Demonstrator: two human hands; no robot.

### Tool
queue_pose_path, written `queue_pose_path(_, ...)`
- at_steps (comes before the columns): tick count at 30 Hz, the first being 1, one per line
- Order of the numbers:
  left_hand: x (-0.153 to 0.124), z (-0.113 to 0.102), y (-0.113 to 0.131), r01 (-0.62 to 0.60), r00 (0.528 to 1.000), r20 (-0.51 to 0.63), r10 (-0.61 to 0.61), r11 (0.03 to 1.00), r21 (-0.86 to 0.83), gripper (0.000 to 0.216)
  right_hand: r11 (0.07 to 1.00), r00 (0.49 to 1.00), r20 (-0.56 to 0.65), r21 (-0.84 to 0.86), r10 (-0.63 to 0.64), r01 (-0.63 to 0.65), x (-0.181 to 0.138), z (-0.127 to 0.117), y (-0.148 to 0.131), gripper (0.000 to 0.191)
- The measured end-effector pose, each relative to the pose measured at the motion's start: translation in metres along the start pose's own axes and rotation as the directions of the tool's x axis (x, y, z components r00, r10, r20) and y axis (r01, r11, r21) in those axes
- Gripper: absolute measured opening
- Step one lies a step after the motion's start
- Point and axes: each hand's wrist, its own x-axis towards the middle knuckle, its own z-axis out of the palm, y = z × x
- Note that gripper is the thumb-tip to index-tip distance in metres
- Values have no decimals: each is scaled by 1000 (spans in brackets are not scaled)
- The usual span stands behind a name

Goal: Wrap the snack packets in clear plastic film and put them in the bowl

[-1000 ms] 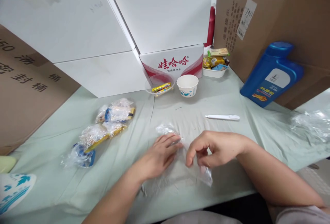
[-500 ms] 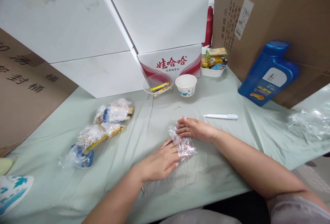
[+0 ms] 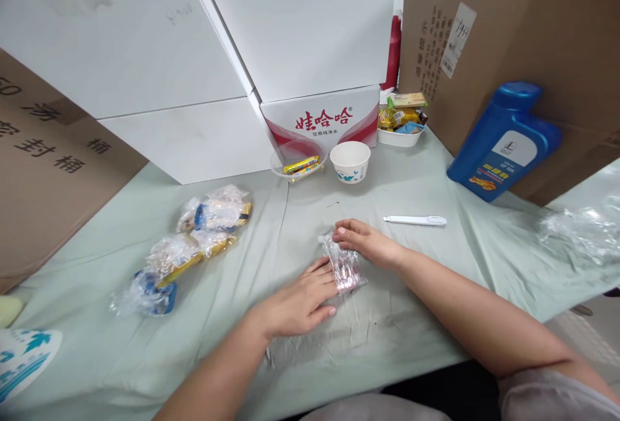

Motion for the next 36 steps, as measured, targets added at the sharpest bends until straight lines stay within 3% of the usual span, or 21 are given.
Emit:
queue_pose_path(3,-5,-8,-3,7,997,-80,-12,997,-72,50,999,1000,13,-43,-16,16,1,-1,3,49)
queue_pose_path(5,-10,-14,-8,34,977,-206,-56,994,-107,42,998,999,28,-66,-21,23,2,-3,4,48)
queue_pose_path(8,-15,-17,-16,121,875,-461,-152,988,-96,35,995,999,44,-96,-22,26,2,-4,4,48)
queue_pose_path(10,-15,-15,-18,161,820,-547,-169,985,-62,36,992,998,61,-124,-26,33,0,-3,2,49)
queue_pose_path(12,-12,-11,-18,149,830,-544,-123,989,3,40,986,995,88,-154,-43,56,-3,-1,-1,51)
queue_pose_path(15,-6,-3,-19,142,884,-463,-66,981,130,48,978,986,149,-182,-75,102,-9,3,-4,55)
queue_pose_path(18,-3,2,-22,213,916,-382,-118,953,216,45,971,978,187,-203,-91,129,-12,5,-6,57)
queue_pose_path(21,-4,3,-27,264,908,-388,-158,935,238,39,921,967,162,-308,-196,238,-15,5,-9,49)
queue_pose_path(23,-5,1,-28,282,898,-405,-173,932,227,37,796,935,207,-490,-289,355,-20,6,-13,40)
queue_pose_path(24,-5,0,-28,286,897,-405,-179,933,221,38,695,911,287,-589,-297,412,-23,7,-15,36)
queue_pose_path(26,-6,-2,-27,287,899,-395,-188,935,207,40,446,847,491,-723,-206,527,-29,10,-18,32)
queue_pose_path(28,-6,-4,-26,293,897,-394,-200,936,193,39,223,786,614,-759,-71,612,-34,15,-19,32)
queue_pose_path(31,-5,-6,-25,318,882,-414,-226,933,169,28,-13,767,641,-768,-32,641,-38,24,-14,23)
queue_pose_path(33,-4,-5,-24,335,869,-431,-241,929,156,20,-129,766,642,-763,-33,633,-39,28,-9,14)
queue_pose_path(36,-3,-3,-23,347,862,-437,-256,927,143,10,-254,763,646,-740,-13,622,-43,33,-7,18)
